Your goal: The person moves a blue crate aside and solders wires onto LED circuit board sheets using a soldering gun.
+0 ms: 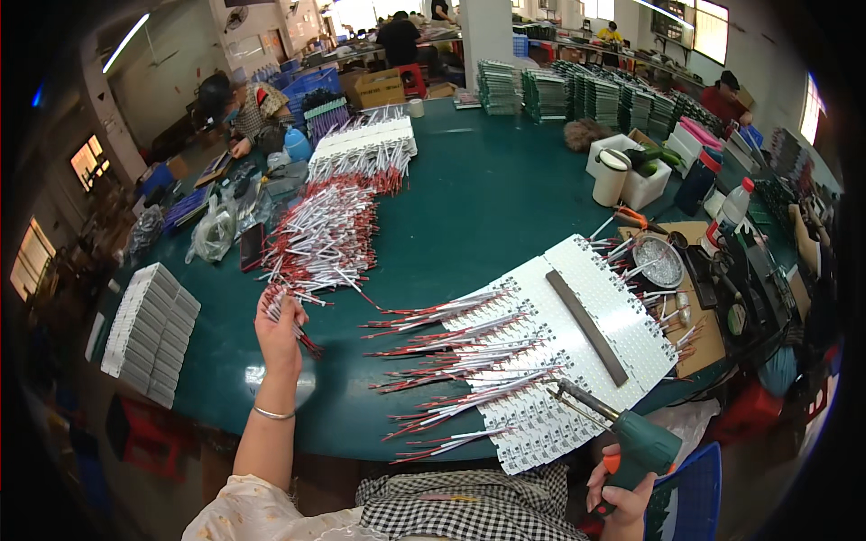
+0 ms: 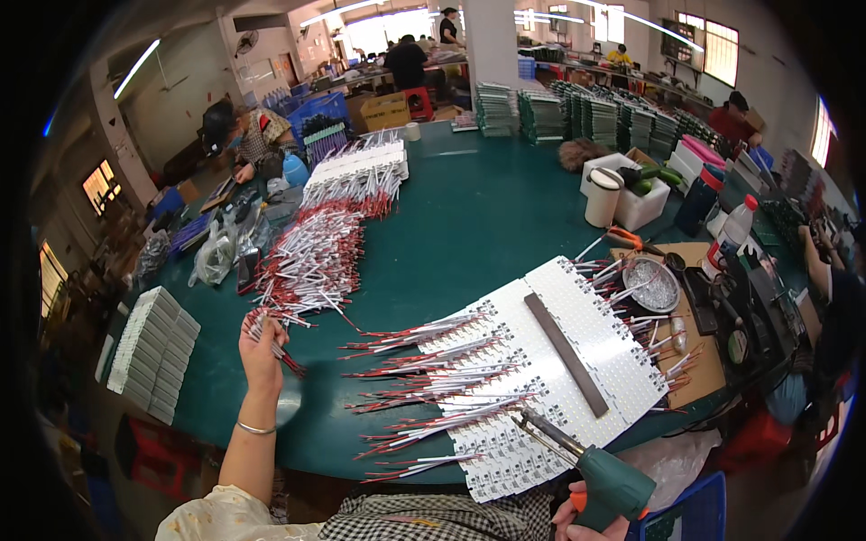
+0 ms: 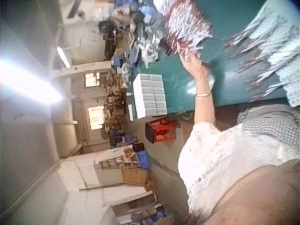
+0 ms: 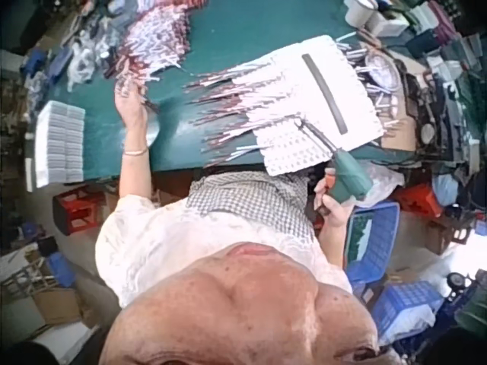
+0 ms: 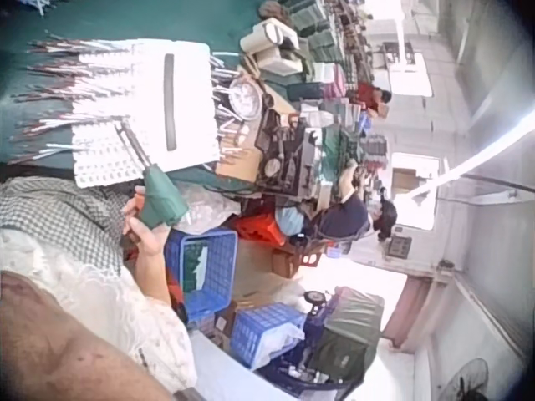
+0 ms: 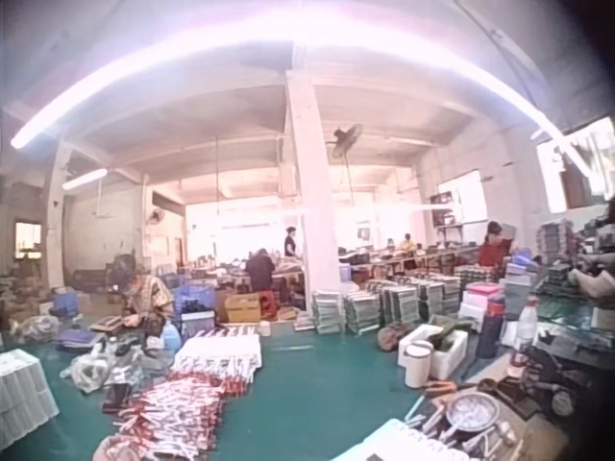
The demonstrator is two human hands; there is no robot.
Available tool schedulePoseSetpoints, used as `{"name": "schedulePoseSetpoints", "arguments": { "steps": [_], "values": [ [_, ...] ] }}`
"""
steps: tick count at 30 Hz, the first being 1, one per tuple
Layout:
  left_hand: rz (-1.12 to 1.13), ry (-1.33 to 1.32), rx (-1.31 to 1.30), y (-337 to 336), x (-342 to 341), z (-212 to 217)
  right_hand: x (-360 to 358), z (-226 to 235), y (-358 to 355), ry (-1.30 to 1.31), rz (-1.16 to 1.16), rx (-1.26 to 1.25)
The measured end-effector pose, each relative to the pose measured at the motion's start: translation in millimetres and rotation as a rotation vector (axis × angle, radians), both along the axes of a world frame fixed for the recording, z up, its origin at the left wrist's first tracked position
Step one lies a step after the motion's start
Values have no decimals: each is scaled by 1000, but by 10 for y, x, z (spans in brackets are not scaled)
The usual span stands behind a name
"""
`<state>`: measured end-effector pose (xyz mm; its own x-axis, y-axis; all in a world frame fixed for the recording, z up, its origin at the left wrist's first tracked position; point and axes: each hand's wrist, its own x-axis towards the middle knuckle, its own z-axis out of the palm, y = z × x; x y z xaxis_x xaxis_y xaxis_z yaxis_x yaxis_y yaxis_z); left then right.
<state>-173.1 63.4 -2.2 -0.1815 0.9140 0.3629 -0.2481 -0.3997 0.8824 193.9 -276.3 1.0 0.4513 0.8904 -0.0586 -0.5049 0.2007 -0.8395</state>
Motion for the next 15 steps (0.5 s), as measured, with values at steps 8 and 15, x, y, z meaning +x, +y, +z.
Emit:
{"name": "schedulePoseSetpoints", "arguments": {
  "steps": [8,15],
  "values": [
    [-156,312,-185,-332,513,270,3,-55,18,0,49,11],
    [-372,586,64,-641,1068,473,18,-105,-38,-22,17,-3]
  ]
}}
